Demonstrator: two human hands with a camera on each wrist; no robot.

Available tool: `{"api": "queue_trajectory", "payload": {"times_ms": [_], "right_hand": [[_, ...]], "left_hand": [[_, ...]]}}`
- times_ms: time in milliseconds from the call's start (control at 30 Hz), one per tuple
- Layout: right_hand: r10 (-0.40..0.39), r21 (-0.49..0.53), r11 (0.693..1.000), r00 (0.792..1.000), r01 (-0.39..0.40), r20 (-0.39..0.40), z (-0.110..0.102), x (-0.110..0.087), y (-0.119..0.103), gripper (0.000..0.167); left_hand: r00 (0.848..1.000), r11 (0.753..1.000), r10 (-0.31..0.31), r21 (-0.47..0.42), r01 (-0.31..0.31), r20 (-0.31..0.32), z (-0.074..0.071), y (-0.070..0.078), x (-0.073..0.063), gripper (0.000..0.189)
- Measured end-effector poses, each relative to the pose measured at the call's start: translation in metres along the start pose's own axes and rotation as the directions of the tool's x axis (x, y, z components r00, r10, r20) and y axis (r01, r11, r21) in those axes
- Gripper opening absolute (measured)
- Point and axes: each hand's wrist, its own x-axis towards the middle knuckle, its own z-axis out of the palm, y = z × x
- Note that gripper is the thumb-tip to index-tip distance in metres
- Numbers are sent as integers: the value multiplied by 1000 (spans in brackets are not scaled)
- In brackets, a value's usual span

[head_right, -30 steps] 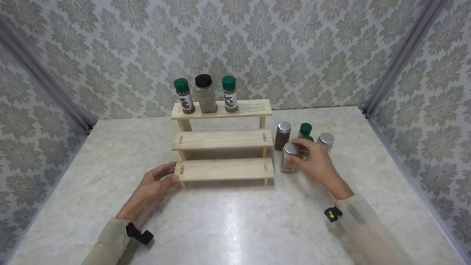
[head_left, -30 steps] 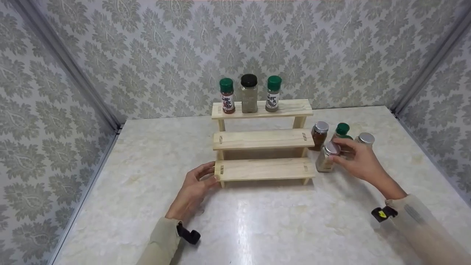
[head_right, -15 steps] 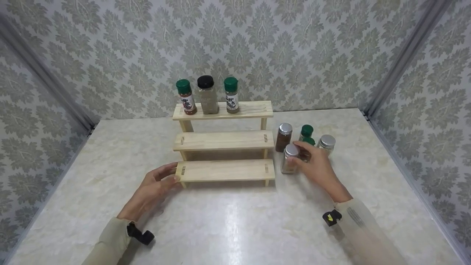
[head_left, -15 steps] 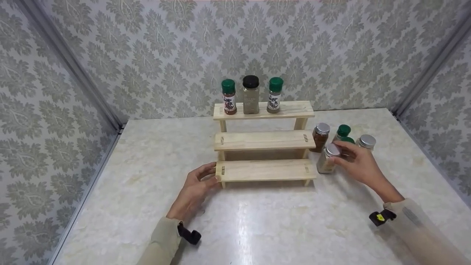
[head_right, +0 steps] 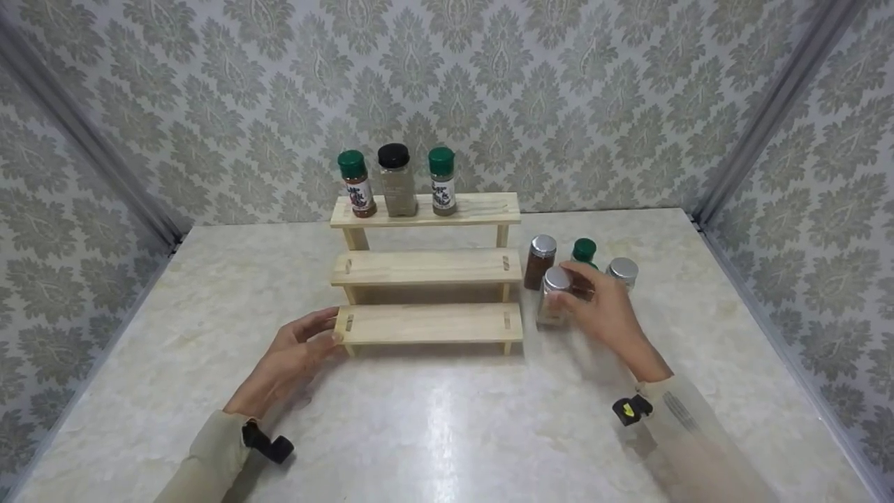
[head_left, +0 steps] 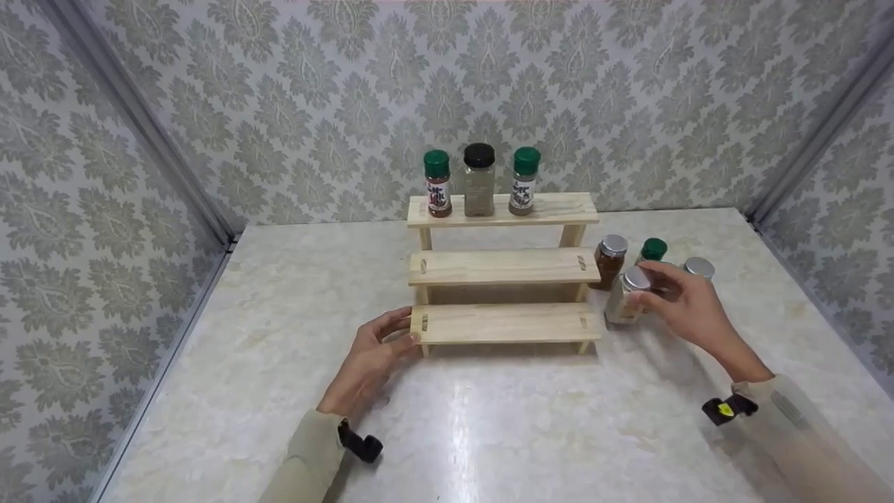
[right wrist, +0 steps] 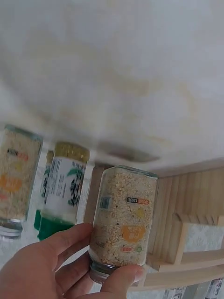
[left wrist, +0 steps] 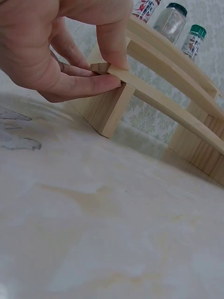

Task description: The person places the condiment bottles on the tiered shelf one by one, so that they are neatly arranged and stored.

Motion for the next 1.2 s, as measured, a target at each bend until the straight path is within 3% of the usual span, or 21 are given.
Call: {"api": "queue_trajectory", "payload": {"times_ms": [600, 800, 1200], "right_hand": [[-17, -45, 999, 998, 14, -62, -36, 44, -66, 54], [0, -66, 998, 996, -6, -84, -46, 59, -90, 55], [-44, -12, 999, 998, 44, -46, -28, 104, -140, 55]], "left_hand": [[1000, 1000, 4, 13, -4, -14, -1, 0, 3, 55], [999, 1000, 18, 18, -19, 27, 5, -3, 4, 56], [1000, 999, 24, 27, -24, -11, 0, 1, 2, 56]]}}
